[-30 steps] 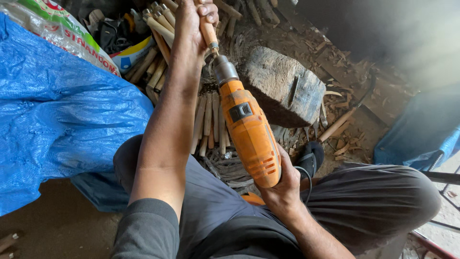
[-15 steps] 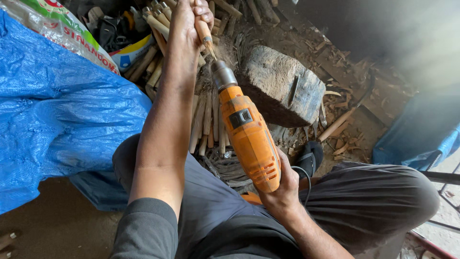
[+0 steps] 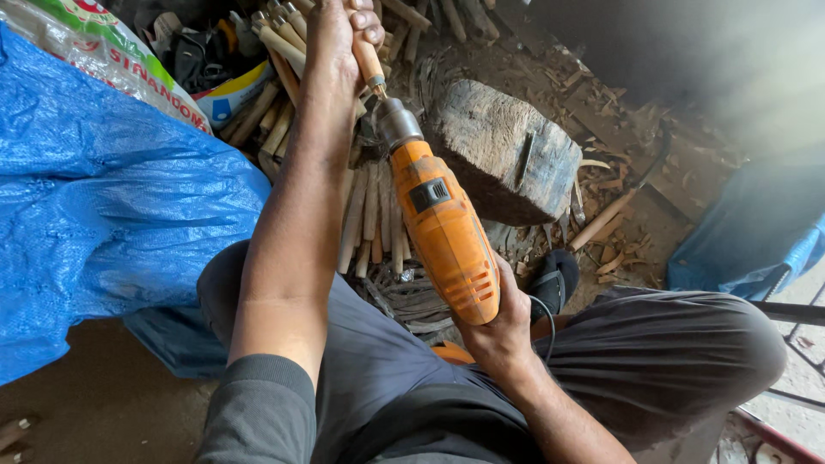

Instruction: The person drills holes into cylindrical wooden pieces using a corded drill and then smooths the drilled ends with a curved metal tool. The person handles multiple wooden pieces one at a time, drilling and smoothing each before setting it aside.

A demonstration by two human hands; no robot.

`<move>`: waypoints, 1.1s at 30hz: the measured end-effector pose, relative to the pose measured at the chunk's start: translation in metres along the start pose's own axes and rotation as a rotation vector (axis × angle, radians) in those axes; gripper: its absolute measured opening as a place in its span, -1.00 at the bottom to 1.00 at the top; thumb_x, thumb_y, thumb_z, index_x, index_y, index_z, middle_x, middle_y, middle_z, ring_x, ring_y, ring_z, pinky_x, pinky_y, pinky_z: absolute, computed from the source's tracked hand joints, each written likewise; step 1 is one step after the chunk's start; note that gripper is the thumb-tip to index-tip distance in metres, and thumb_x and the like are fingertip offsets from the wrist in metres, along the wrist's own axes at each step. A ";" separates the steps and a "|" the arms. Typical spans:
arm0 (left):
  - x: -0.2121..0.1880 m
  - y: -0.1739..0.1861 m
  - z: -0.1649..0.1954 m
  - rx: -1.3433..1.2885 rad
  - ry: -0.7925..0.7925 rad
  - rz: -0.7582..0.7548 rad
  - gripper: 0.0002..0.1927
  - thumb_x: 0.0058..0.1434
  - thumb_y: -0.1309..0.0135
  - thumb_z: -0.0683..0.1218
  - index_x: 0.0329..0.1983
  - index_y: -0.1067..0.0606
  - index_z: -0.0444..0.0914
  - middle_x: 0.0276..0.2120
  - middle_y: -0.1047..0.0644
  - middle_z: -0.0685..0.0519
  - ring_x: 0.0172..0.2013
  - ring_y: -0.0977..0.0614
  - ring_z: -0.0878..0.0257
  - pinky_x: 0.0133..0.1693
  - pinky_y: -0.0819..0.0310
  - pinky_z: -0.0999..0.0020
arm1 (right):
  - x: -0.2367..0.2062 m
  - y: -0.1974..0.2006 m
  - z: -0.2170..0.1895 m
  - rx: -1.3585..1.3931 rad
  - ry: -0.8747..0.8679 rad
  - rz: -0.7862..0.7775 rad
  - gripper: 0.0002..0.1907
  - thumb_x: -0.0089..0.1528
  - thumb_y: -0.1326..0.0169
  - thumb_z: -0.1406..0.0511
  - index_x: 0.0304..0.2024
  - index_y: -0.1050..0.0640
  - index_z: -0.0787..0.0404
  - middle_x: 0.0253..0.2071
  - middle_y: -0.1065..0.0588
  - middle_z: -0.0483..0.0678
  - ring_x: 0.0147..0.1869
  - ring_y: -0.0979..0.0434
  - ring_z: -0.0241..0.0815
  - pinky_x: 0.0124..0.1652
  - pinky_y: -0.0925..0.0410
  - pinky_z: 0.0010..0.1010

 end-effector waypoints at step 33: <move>-0.006 0.006 -0.013 -0.003 0.081 0.138 -0.67 0.43 0.00 0.10 -0.29 -0.37 -0.25 -0.54 -0.42 0.10 -0.62 -0.41 0.39 -0.59 -0.38 0.44 | -0.008 -0.011 0.009 0.014 0.007 -0.027 -0.27 0.15 -0.31 0.41 0.31 -0.30 0.34 0.00 -0.62 0.10 0.01 -0.72 -0.10 -0.04 -0.54 -0.40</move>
Point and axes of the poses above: each hand's wrist, its own x-axis towards the middle knuckle, its own y-axis out of the back of the hand, z = x × y, the point moved 3 cm from there along x, towards the middle knuckle
